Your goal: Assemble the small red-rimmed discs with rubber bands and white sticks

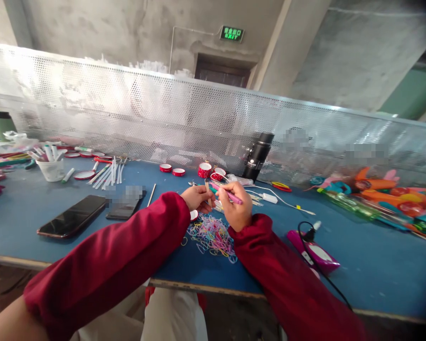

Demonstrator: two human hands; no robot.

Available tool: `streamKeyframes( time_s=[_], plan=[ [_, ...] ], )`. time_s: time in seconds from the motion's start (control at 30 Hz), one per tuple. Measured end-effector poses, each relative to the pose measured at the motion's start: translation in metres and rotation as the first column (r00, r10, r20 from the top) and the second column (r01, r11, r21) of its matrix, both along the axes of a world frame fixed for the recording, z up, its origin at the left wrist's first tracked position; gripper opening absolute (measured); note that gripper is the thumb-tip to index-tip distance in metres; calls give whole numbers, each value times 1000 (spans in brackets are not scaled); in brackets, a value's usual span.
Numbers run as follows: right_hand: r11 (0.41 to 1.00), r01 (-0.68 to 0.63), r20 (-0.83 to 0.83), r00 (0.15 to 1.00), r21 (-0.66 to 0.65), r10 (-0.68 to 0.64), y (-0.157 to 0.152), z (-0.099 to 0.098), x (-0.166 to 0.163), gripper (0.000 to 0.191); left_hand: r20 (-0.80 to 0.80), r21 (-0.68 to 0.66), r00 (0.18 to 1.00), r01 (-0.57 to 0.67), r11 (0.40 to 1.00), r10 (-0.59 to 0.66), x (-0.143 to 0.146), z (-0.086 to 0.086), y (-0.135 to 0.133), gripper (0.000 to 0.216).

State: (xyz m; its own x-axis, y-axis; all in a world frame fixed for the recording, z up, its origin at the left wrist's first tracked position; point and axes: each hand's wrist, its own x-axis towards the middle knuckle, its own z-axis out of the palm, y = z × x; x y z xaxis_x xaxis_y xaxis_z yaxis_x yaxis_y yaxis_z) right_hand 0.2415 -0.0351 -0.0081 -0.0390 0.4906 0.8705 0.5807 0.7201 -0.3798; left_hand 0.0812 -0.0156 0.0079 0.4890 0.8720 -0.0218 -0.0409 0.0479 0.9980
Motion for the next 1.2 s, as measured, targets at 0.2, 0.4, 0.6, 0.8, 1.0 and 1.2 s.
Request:
streamKeyframes(
  time_s=[0.2, 0.4, 0.6, 0.8, 1.0, 1.2],
  plan=[
    [1000, -18, 34, 999, 3, 17, -2, 0, -2, 6, 13, -4, 1000, 7, 1000, -7, 1, -5, 4, 23],
    [1000, -12, 32, 999, 4, 12, 0, 0, -2, 6, 21, 1, 1000, 13, 1000, -13, 1, -3, 2, 19],
    [1000, -7, 10, 1000, 5, 7, 0, 0, -1, 7, 16, -1, 1000, 8, 1000, -8, 1, -1, 1, 15],
    [1000, -15, 40, 999, 19, 14, -2, 0, -2, 5, 15, -4, 1000, 8, 1000, -8, 1, -4, 4, 18],
    [1000, -14, 56, 998, 9, 13, -1, 0, -2, 5, 21, 11, 1000, 21, 1000, -22, 0, -6, 5, 22],
    [1000, 2, 17, 1000, 17, -2, -2, 2, -2, 7, 12, 4, 1000, 13, 1000, -13, 1, -5, 5, 19]
  ],
)
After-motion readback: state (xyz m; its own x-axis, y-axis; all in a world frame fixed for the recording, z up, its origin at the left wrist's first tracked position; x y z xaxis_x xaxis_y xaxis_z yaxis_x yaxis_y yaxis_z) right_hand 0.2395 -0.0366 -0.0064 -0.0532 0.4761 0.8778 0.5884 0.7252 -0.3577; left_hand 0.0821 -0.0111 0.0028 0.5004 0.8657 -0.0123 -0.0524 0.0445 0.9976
